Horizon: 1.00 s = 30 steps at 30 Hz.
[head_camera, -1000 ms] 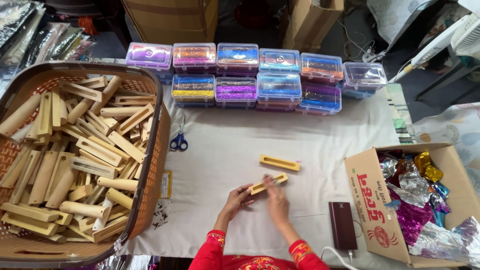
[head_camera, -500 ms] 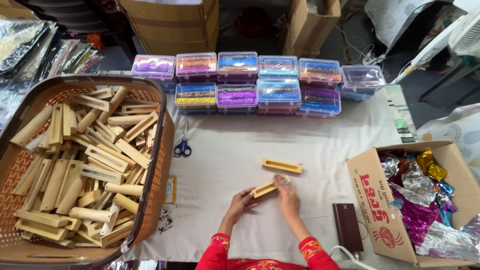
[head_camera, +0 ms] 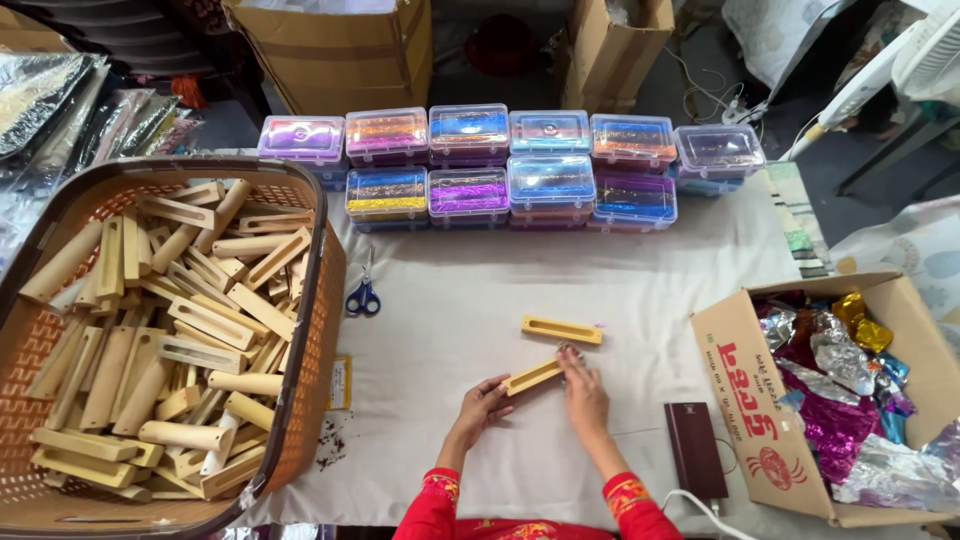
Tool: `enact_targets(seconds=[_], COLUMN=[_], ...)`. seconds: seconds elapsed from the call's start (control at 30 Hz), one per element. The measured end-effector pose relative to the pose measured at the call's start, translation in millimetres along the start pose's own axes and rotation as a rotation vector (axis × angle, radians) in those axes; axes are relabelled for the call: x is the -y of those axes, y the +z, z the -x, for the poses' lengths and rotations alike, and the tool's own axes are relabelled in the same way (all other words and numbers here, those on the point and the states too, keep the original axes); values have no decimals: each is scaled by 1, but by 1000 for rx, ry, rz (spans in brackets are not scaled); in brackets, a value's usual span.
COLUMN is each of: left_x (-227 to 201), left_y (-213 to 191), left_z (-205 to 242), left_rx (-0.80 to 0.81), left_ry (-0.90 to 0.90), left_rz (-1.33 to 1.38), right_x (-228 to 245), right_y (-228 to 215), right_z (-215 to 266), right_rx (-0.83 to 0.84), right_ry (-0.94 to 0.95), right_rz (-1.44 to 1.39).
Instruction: Organizing and stacking small plastic boxes filled with colorful bangles and wooden forms in a workshop environment.
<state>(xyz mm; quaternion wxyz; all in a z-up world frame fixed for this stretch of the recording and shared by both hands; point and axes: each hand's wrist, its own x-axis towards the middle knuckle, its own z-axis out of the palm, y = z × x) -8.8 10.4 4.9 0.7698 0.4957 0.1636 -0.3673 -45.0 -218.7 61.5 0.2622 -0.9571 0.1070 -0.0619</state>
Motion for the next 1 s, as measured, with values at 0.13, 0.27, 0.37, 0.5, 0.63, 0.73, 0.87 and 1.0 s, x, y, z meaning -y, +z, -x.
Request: enact_targets(seconds=[0.13, 0.27, 0.37, 0.5, 0.63, 0.73, 0.87, 1.0], left_x=[9, 4, 3, 1, -8, -10, -11, -11], left_y=[-1, -14, -1, -1, 3, 6, 7, 9], left_z=[-7, -14, -3, -5, 1, 11, 7, 7], left_rx=[-9, -2, 0, -4, -5, -5, 2, 9], left_ry=[14, 36, 16, -4, -39, -32, 7, 15], left_rz=[5, 2, 32, 17, 11, 2, 8, 29], right_x=[30, 72, 61, 28, 7, 13, 53, 59], right_y=[26, 23, 11, 6, -4, 1, 18, 17], right_z=[28, 31, 25, 5, -3, 8, 27, 30], right_rx=[-58, -1, 82, 4, 25, 20, 21, 112], right_ry=[-141, -302, -324, -349, -40, 60, -155, -272], right_rz=[52, -115, -148, -31, -55, -69, -77, -114])
